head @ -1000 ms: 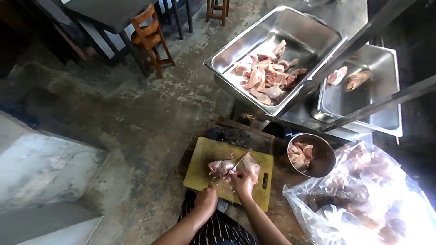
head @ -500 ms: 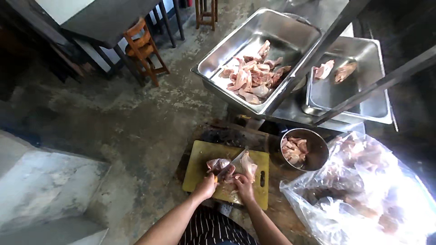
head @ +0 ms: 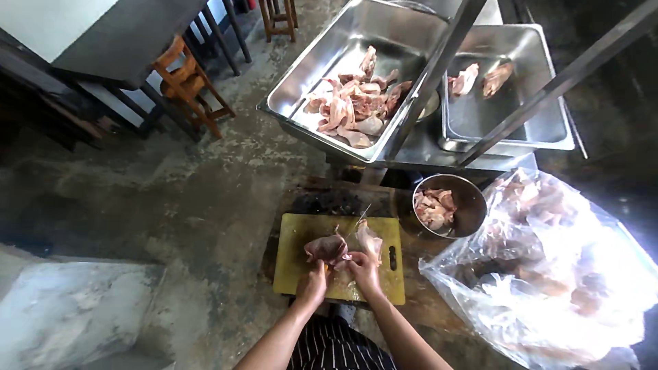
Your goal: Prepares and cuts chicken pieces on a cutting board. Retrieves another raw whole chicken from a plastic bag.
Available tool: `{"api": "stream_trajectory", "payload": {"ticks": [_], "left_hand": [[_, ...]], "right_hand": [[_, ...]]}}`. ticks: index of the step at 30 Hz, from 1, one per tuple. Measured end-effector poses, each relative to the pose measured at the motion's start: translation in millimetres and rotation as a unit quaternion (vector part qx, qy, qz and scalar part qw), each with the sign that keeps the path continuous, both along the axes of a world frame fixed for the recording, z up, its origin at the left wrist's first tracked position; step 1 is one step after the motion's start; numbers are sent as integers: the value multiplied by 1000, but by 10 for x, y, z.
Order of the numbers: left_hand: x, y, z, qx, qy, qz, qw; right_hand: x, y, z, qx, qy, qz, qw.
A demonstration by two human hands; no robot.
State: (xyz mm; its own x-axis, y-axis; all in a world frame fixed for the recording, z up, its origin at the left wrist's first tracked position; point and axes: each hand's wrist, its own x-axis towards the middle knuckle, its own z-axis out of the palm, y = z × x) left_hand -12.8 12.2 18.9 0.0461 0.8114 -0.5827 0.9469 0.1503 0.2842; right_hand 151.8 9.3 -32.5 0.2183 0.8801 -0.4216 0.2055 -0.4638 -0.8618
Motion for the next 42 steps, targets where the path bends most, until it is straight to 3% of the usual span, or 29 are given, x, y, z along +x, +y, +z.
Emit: {"api": "stream_trajectory", "payload": {"ticks": [7,12,14,18,27,32,35,37,39,42], "left_hand": [[-3,0,-29,-11,1,2,1000],[166,-20,373,143,-81,8,986],[172,-25,312,163,-105,14,981],[-3,-48,-181,-30,35,-11,999],[-150,51,-302,-41,-71,38,996],[79,45,177,73,-25,10,997],[163,-28,291,216,-84,-4,973],[103,-96,30,165,-59,-8,984],[14,-130,-220,9,22,-3,1000],[29,-50,-330,-35,36,7,999]], "right_hand": [[32,-6,-76,-1,19,0,1000],[44,9,-91,-4,28,-10,1000],[61,10,-139,16,22,-9,1000],[48,-11,-155,7,-4,11,1000],[116,8,-267,-3,76,-5,997],[93,30,-211,0,71,5,997],[78,19,-255,10,93,-8,996],[74,6,-257,8,83,-14,996],[63,-32,-295,4,72,-18,997],[121,-2,-254,-29,71,-27,997]]}}
